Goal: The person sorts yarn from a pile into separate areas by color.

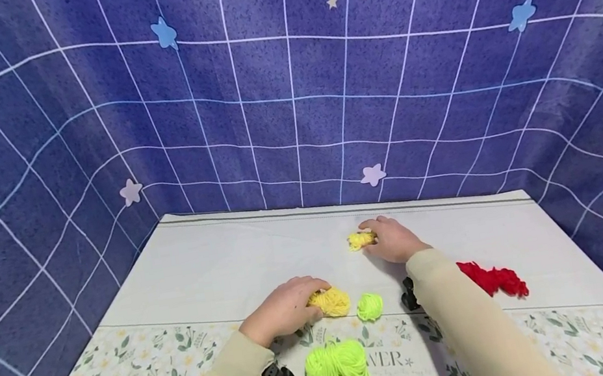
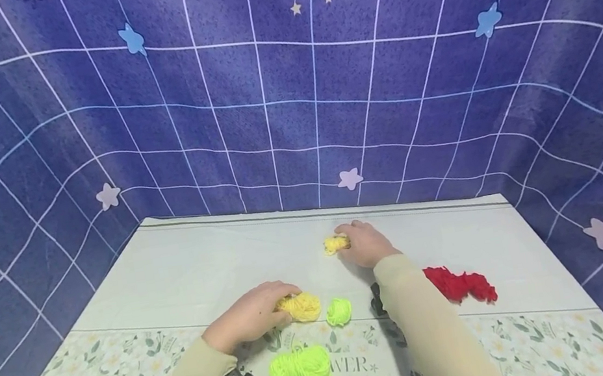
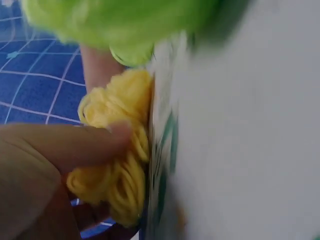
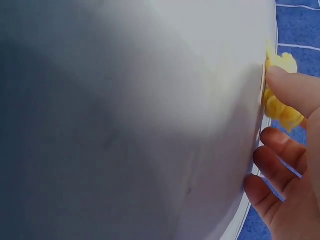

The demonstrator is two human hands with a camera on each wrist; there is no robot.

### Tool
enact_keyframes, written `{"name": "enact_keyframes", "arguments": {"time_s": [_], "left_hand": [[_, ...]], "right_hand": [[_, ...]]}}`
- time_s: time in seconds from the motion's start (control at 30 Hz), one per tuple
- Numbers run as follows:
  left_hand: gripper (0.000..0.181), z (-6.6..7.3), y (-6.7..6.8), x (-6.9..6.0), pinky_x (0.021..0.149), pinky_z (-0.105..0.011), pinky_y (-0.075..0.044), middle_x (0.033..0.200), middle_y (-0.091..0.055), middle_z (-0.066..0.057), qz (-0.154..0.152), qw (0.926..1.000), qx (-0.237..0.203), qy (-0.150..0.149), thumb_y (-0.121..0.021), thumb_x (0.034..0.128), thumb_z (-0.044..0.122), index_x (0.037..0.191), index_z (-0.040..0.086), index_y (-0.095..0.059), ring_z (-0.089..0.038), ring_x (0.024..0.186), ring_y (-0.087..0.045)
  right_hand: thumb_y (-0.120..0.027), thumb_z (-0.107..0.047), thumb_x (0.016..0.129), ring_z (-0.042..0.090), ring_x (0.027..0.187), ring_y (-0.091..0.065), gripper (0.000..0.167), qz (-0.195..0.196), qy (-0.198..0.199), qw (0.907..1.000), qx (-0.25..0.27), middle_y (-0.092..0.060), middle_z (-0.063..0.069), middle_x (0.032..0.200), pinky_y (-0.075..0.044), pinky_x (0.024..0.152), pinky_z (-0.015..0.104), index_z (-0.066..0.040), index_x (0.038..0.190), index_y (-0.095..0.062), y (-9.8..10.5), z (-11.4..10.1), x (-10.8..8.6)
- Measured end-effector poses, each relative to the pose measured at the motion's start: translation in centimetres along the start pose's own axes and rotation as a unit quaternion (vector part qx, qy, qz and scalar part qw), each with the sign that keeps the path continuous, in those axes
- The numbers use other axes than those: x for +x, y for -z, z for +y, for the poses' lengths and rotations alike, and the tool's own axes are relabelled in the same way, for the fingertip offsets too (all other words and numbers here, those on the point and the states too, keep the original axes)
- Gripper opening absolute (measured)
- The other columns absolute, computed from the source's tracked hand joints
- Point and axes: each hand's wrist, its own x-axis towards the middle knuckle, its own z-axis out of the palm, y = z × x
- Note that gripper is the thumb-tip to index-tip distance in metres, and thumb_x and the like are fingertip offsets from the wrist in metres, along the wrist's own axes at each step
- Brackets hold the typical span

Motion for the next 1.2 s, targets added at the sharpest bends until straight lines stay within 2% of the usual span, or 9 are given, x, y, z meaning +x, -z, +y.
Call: {"name": "enact_keyframes", "arguments": {"time_s": [0.1,0.23,0.43,0.63,0.87,1.2], "left_hand": [[0.046,-0.2,0.7,1.2,0.111,-0.047,-0.041,0.141,-0.058,-0.004,0.006,1.0000,0.003,0.006,-0.069,0.0973,0.019,0.142,0.015,-0.058,-0.027,0.133,-0.051],[0.048,-0.8,1.8,3.4,0.113,-0.048,-0.037,0.142,-0.058,-0.008,0.031,0.9994,-0.009,0.014,-0.069,0.0957,0.014,0.142,0.013,-0.058,-0.029,0.134,-0.050],[0.048,-1.9,2.4,6.6,0.115,-0.045,-0.036,0.141,-0.058,-0.009,0.056,0.9980,-0.020,0.021,-0.070,0.0942,0.011,0.141,0.010,-0.058,-0.030,0.134,-0.050],[0.046,-2.4,2.4,9.0,0.114,-0.045,-0.037,0.141,-0.058,-0.009,0.060,0.9964,-0.025,0.054,-0.069,0.0954,0.010,0.140,0.009,-0.058,-0.030,0.134,-0.050],[0.044,-2.5,2.7,10.7,0.114,-0.044,-0.036,0.139,-0.059,-0.010,0.077,0.9910,-0.046,0.099,-0.069,0.0935,0.004,0.136,0.009,-0.061,-0.029,0.133,-0.051],[0.044,-2.7,1.7,12.3,0.109,-0.047,-0.041,0.135,-0.062,-0.006,0.083,0.9883,-0.030,0.124,-0.065,0.0912,0.004,0.134,0.013,-0.064,-0.028,0.127,-0.055]], "right_hand": [[-0.071,-0.032,0.094,0.039,0.130,-0.049,0.060,0.006,-0.005,0.9999,0.012,-0.056,0.017,0.134,-0.041,0.107,0.056,-0.015,0.148,-0.051,0.0,0.6,-0.1],[-0.073,-0.031,0.092,0.030,0.113,-0.057,0.060,0.011,-0.001,0.9998,0.019,-0.061,0.007,0.113,-0.047,0.099,0.050,-0.014,0.146,-0.052,-0.2,1.3,-0.1],[-0.072,-0.032,0.092,0.026,0.108,-0.057,0.061,0.011,0.004,0.9996,0.027,-0.061,0.005,0.110,-0.048,0.096,0.048,-0.013,0.146,-0.052,-0.3,1.4,-0.3],[-0.071,-0.030,0.092,0.028,0.105,-0.057,0.059,0.023,-0.004,0.9981,0.056,-0.060,0.009,0.112,-0.048,0.094,0.051,-0.009,0.143,-0.054,0.5,1.1,-1.0],[-0.073,-0.030,0.092,0.029,0.106,-0.058,0.057,0.029,-0.009,0.9976,0.062,-0.060,0.011,0.114,-0.048,0.096,0.050,-0.009,0.142,-0.055,0.4,1.3,-1.3],[-0.073,-0.029,0.092,0.031,0.112,-0.059,0.058,0.032,-0.010,0.9972,0.068,-0.064,0.013,0.117,-0.046,0.100,0.051,-0.009,0.143,-0.053,0.1,1.4,-1.6]]}}
